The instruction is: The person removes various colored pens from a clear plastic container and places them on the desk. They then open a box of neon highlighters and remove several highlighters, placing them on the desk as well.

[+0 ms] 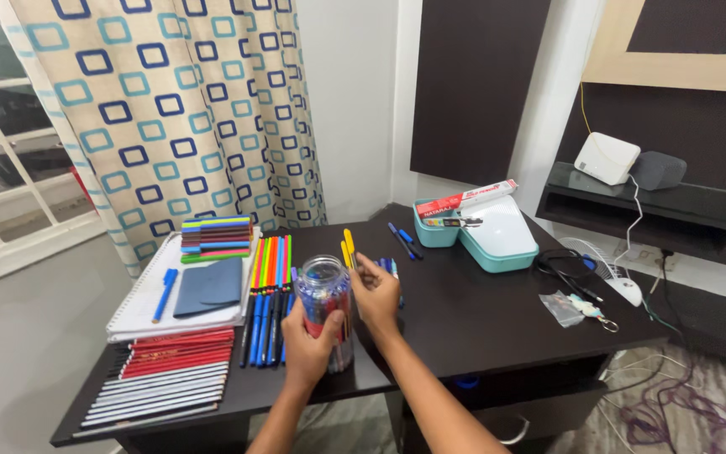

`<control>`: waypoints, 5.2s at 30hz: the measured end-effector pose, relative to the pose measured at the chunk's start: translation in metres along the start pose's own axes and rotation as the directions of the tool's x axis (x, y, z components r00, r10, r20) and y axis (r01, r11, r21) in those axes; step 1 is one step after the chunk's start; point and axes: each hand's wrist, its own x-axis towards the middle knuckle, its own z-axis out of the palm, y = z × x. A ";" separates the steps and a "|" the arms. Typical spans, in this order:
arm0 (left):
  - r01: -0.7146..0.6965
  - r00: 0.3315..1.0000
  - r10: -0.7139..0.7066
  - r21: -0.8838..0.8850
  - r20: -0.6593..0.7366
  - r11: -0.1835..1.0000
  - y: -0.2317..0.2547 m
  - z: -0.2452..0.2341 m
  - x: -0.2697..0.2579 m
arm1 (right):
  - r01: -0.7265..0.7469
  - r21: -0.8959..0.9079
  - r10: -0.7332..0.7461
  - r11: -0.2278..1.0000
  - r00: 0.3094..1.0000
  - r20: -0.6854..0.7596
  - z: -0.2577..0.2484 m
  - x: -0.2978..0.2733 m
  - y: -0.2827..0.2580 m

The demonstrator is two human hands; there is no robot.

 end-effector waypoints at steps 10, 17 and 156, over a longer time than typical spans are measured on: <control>0.072 0.996 -0.069 0.042 -0.062 0.997 0.012 0.005 0.002 | -0.220 0.442 0.221 0.869 0.974 0.050 -0.009 0.010 0.004; -0.003 0.998 0.014 0.183 -0.062 0.983 0.031 0.010 0.008 | -0.406 0.672 0.305 0.619 0.913 0.270 -0.019 0.015 0.005; -0.001 1.000 -0.001 0.117 0.023 0.993 0.025 0.004 0.004 | 0.354 -0.550 -0.193 0.756 0.924 0.330 -0.039 -0.014 -0.087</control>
